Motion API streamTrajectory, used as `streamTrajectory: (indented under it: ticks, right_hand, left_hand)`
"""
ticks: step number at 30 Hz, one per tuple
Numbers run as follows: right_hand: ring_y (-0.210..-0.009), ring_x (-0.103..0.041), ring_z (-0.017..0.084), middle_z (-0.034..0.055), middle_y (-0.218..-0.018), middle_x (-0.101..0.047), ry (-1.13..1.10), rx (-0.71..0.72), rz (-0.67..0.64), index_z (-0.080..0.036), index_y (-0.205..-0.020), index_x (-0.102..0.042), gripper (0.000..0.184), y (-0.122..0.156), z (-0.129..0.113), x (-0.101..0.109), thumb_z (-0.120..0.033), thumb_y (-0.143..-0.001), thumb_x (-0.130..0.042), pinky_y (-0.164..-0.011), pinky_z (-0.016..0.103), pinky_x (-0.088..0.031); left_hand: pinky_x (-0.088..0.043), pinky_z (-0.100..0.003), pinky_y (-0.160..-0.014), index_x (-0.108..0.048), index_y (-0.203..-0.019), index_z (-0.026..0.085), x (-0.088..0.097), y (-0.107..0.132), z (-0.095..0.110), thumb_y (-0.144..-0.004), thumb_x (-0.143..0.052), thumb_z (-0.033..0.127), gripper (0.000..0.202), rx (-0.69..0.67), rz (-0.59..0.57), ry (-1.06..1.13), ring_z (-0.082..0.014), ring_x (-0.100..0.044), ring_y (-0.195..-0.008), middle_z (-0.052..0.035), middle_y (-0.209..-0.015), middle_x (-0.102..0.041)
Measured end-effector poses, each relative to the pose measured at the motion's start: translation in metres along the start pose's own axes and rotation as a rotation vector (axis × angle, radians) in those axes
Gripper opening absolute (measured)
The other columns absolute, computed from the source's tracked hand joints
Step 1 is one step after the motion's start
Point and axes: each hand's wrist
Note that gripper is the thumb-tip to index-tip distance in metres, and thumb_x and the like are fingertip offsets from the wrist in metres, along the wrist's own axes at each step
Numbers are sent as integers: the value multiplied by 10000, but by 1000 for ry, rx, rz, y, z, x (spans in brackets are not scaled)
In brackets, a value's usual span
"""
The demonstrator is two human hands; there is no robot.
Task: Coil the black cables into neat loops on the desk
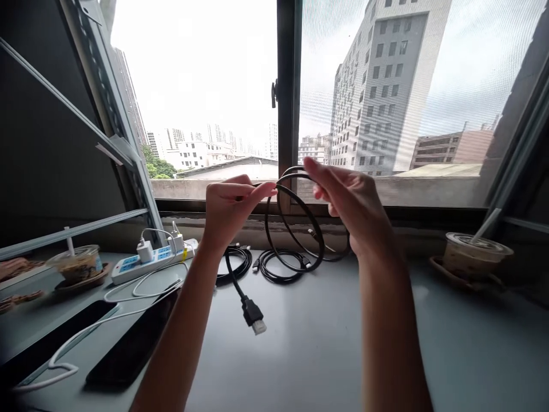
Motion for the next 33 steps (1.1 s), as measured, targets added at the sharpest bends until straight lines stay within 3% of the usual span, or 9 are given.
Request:
streamTrajectory:
  ticks: [4, 7, 11, 16, 21, 23, 26, 29, 33]
  right_hand:
    - [-827, -596, 138, 32, -910, -639, 93, 146, -157, -187, -1032, -668, 506, 7, 0, -10, -336, -564, -786, -638, 220, -514]
    - [-964, -610, 178, 46, -1094, -635, 140, 215, -235, -200, -1169, -603, 580, 6, 5, -11, -203, -608, -750, -802, 285, -543]
    - [-906, -650, 169, 32, -1019, -675, 146, 277, -156, -203, -1099, -648, 373, -1, 13, -5, -114, -742, -588, -865, 328, -538]
    - [-936, -646, 182, 21, -1042, -673, 123, 362, -60, -232, -1125, -641, 429, -6, 13, 4, -102, -717, -630, -841, 328, -550]
    - [-877, -661, 177, -4, -921, -703, 110, 414, -98, -245, -1092, -664, 435, -3, 8, 5, -107, -681, -687, -793, 319, -562]
    - [-895, -661, 183, -13, -954, -704, 105, 432, -121, -261, -1031, -692, 372, -1, 7, 3, -121, -686, -689, -779, 313, -562]
    - [-929, -655, 184, -23, -981, -702, 80, 496, -132, -284, -987, -707, 303, 1, 5, -1, -163, -711, -684, -797, 318, -553]
    - [-938, -650, 179, -16, -1011, -695, 52, 537, -158, -292, -1012, -696, 292, -2, 9, -4, -229, -727, -683, -783, 319, -546]
    - [-887, -648, 183, 17, -1070, -675, 220, 467, -101, -265, -1056, -671, 342, -9, 19, -8, -311, -717, -685, -691, 302, -534]
  left_hand:
    - [-239, -275, -488, -617, -445, 185, -8, 1, -1, -706, -702, 375, 333, -16, -13, 26, -77, -302, -485, 41, -481, -352]
    - [-255, -268, -489, -673, -523, 196, -12, 1, 0, -709, -698, 387, 268, -12, 66, 88, -73, -312, -472, 52, -463, -348]
    - [-320, -252, -502, -645, -562, 195, -14, 0, 0, -741, -668, 394, 269, -78, 59, 74, -79, -405, -518, 29, -543, -459]
    - [-452, -299, -703, -563, -919, 227, -14, -2, -17, -553, -804, 415, 477, -214, 146, -104, -170, -550, -860, -55, -1029, -567]
    - [-414, -372, -914, -424, -1259, 244, -18, -3, -39, -719, -688, 293, 602, -125, 79, -79, -242, -477, -1169, -106, -1290, -502]
    - [-445, -330, -875, -503, -1204, 219, -20, -3, -43, -763, -623, 245, 457, -46, 56, 23, -209, -552, -1087, -84, -1182, -596]
    - [-485, -254, -677, -661, -716, 174, -21, -1, -44, -792, -550, 257, 158, 132, 138, 90, -143, -635, -683, -21, -656, -663]
    - [-380, -213, -421, -420, -333, 198, -18, 0, -46, -787, -514, 271, 469, 326, 243, 130, -80, -435, -320, 30, -299, -401]
    - [-153, -214, -302, -311, -348, 208, -10, -2, -40, -718, -585, 245, 462, 512, 380, 287, -34, -208, -242, 88, -278, -255]
Point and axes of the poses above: each hand's wrist, its own y-axis away from the middle knuckle, its own x-axis out of the back of the hand, z = x × y
